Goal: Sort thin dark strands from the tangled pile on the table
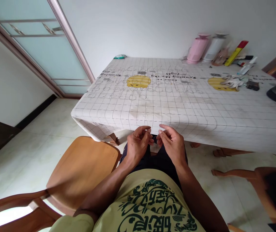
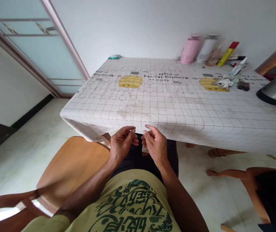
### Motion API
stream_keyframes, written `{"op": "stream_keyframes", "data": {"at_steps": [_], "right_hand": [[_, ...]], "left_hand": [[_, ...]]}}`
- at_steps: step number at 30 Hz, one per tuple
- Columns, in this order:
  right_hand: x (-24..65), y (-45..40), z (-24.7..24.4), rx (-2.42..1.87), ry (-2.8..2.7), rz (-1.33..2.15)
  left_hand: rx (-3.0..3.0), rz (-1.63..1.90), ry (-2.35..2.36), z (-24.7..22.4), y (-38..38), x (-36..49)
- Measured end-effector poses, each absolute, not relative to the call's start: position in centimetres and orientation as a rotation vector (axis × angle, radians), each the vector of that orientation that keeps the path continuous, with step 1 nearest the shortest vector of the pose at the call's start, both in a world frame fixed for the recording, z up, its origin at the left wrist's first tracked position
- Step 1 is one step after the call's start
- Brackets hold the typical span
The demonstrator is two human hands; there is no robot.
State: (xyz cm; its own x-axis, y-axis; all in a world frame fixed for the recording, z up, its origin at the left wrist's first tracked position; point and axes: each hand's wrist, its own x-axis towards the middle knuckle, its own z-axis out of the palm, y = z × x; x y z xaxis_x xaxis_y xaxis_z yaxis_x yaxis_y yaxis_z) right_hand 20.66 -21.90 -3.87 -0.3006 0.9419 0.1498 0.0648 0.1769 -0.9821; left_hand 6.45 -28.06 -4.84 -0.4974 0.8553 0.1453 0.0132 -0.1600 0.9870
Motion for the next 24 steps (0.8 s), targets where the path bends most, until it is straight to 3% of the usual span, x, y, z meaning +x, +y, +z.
{"op": "stream_keyframes", "data": {"at_steps": [24], "right_hand": [[20.1,-20.9,-2.9,-0.991,-1.832,0.926]], "left_hand": [[1.072,1.742,1.454,-3.7,-27.2,6.1]]}}
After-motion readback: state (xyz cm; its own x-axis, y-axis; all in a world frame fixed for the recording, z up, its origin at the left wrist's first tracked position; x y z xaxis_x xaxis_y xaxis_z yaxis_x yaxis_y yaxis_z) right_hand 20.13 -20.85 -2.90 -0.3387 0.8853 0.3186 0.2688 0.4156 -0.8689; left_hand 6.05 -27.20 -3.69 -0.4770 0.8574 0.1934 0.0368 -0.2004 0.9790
